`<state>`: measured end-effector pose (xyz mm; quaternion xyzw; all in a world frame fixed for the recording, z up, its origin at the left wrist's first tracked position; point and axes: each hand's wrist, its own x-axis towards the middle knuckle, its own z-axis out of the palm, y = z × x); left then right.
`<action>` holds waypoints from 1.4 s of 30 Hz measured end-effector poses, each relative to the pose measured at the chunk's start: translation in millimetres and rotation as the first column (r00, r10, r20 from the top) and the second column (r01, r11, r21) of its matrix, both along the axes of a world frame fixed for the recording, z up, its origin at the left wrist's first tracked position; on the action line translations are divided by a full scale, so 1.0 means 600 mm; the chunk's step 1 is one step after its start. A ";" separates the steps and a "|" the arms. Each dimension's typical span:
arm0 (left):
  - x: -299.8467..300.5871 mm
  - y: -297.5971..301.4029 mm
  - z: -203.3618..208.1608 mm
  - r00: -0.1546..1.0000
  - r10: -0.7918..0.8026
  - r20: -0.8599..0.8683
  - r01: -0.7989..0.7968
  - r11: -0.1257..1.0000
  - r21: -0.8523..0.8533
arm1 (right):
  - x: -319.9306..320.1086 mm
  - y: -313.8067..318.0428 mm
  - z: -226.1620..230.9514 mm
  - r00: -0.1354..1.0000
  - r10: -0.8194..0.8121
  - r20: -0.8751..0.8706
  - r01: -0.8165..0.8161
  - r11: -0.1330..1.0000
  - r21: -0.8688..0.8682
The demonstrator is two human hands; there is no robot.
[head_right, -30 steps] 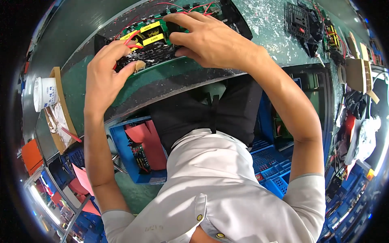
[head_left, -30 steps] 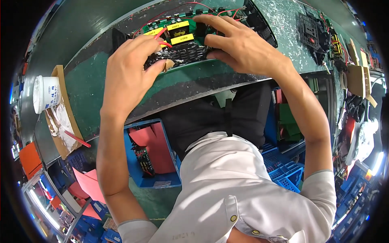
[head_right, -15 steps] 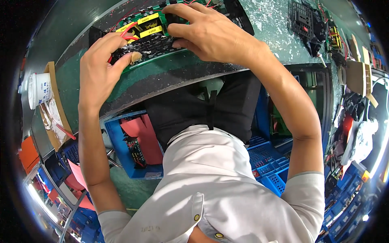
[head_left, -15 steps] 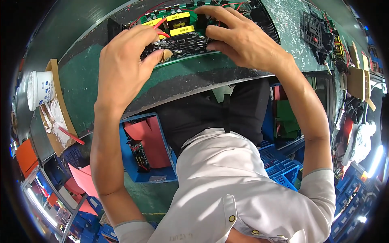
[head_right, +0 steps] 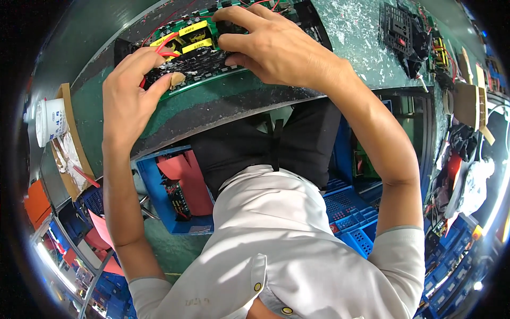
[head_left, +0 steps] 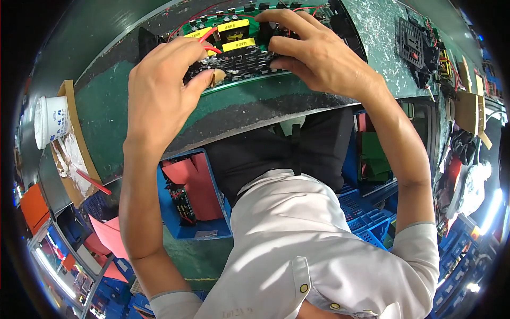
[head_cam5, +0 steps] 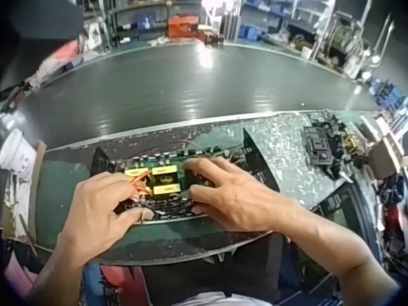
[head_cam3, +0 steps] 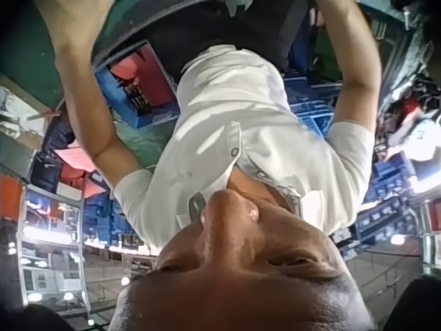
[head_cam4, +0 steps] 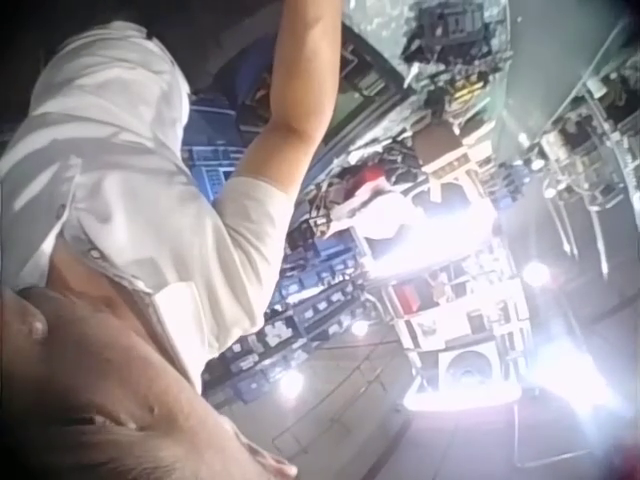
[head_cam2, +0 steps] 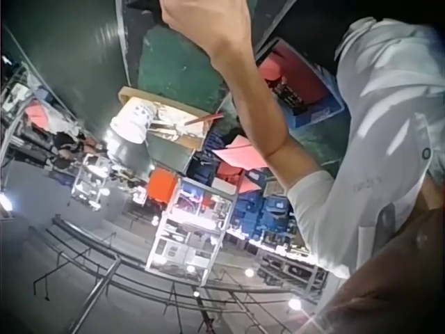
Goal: Assembling electronic components onto a circuit board and applying a sealant paste using a brush.
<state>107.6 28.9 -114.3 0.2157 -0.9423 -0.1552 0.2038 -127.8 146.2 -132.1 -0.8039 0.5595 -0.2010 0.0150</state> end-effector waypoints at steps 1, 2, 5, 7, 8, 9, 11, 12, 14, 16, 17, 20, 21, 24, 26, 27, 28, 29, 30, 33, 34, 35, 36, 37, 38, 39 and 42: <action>0.000 -0.001 0.001 1.000 0.001 0.001 -0.001 1.000 0.001 | 0.001 -0.002 0.001 1.000 -0.002 0.003 0.002 1.000 -0.003; 0.002 -0.002 0.001 1.000 0.002 0.003 -0.002 1.000 0.002 | 0.003 -0.004 0.000 1.000 -0.002 0.008 0.002 1.000 -0.007; 0.004 -0.006 0.002 1.000 -0.004 -0.012 0.004 1.000 -0.010 | 0.006 -0.007 0.003 1.000 -0.005 0.000 0.005 1.000 -0.017; 0.003 -0.003 0.007 1.000 -0.007 -0.024 0.006 0.999 -0.032 | -0.001 -0.006 -0.004 1.000 0.009 0.013 -0.008 1.000 -0.026; 0.000 -0.004 0.011 0.999 -0.015 -0.041 0.013 0.998 -0.060 | -0.005 -0.007 -0.005 1.000 0.017 0.021 -0.017 0.999 -0.041; 0.001 -0.005 0.011 1.000 -0.015 -0.014 0.015 1.000 -0.028 | -0.004 -0.004 0.001 1.000 0.011 0.029 -0.011 1.000 -0.009; -0.003 0.002 0.018 0.999 -0.020 0.046 0.019 1.000 0.023 | -0.008 0.001 -0.001 0.997 0.031 0.072 -0.030 0.999 -0.010; -0.003 0.001 0.025 0.998 -0.044 0.051 0.042 0.998 0.039 | -0.010 0.002 -0.001 0.996 0.034 0.081 -0.036 0.999 0.018; 0.009 -0.016 0.039 0.995 -0.101 0.002 0.098 0.972 0.213 | -0.015 0.007 0.002 0.978 0.074 0.194 -0.080 0.997 0.020; 0.013 -0.044 0.061 0.982 -0.071 -0.177 0.140 0.899 0.415 | -0.029 0.021 0.023 0.929 0.033 0.369 -0.079 0.991 0.110; 0.011 -0.055 0.077 0.925 0.019 -0.379 0.188 0.845 0.501 | -0.038 0.039 0.041 0.933 0.022 0.360 -0.061 0.993 0.100; 0.035 -0.132 0.095 0.844 0.157 -0.513 0.148 0.851 0.503 | -0.069 0.098 0.085 0.522 -0.350 0.778 0.411 0.902 0.129; 0.029 -0.167 0.077 0.798 0.251 -0.548 0.106 0.836 0.538 | -0.088 0.115 0.074 0.334 -0.308 0.891 0.514 0.852 0.101; 0.017 -0.247 0.012 0.707 0.422 -0.568 0.024 0.788 0.615 | -0.123 0.154 0.035 0.141 -0.385 0.912 0.723 0.669 0.171; 0.008 -0.267 -0.026 0.674 0.502 -0.542 -0.050 0.763 0.644 | -0.133 0.175 0.000 0.057 -0.489 0.870 0.763 0.584 0.278; 0.002 -0.270 -0.043 0.682 0.506 -0.528 -0.094 0.777 0.622 | -0.129 0.186 -0.008 0.072 -0.554 0.829 0.752 0.576 0.320; 0.000 -0.276 -0.062 0.677 0.481 -0.557 -0.016 0.766 0.643 | -0.122 0.189 -0.016 0.037 -0.558 0.829 0.745 0.568 0.349; -0.010 -0.270 -0.076 0.730 0.449 -0.516 -0.059 0.793 0.607 | -0.119 0.200 -0.021 0.000 -0.571 0.821 0.744 0.548 0.381; -0.019 -0.266 -0.084 0.757 0.459 -0.464 -0.089 0.777 0.624 | -0.119 0.208 -0.024 -0.058 -0.520 0.852 0.721 0.569 0.396; -0.050 -0.228 -0.071 0.854 0.383 -0.351 -0.155 0.833 0.532 | -0.135 0.224 -0.022 0.015 -0.649 0.761 0.755 0.507 0.417; -0.041 -0.232 -0.081 0.865 0.411 -0.290 -0.212 0.820 0.531 | -0.129 0.210 -0.024 -0.005 -0.639 0.769 0.734 0.520 0.436; -0.018 -0.254 -0.091 0.868 0.439 -0.233 -0.272 0.811 0.518 | -0.121 0.183 -0.024 -0.019 -0.621 0.783 0.711 0.543 0.448; 0.012 -0.281 -0.107 0.867 0.406 -0.287 -0.209 0.822 0.530 | -0.114 0.159 -0.027 0.214 -0.688 0.693 0.801 0.530 0.279; 0.030 -0.298 -0.123 0.861 0.381 -0.337 -0.156 0.829 0.537 | -0.112 0.145 -0.030 0.412 -0.741 0.530 0.836 0.539 0.103; 0.029 -0.290 -0.134 0.848 0.399 -0.350 -0.134 0.798 0.587 | -0.114 0.145 -0.031 0.431 -0.772 0.467 0.872 0.490 0.006; 0.032 -0.289 -0.134 0.829 0.430 -0.358 -0.128 0.769 0.627 | -0.114 0.137 -0.030 0.451 -0.792 0.411 0.885 0.456 -0.092; 0.003 -0.268 -0.129 0.863 0.390 -0.321 -0.175 0.827 0.535 | -0.126 0.166 -0.020 0.374 -0.794 0.479 0.919 0.387 -0.076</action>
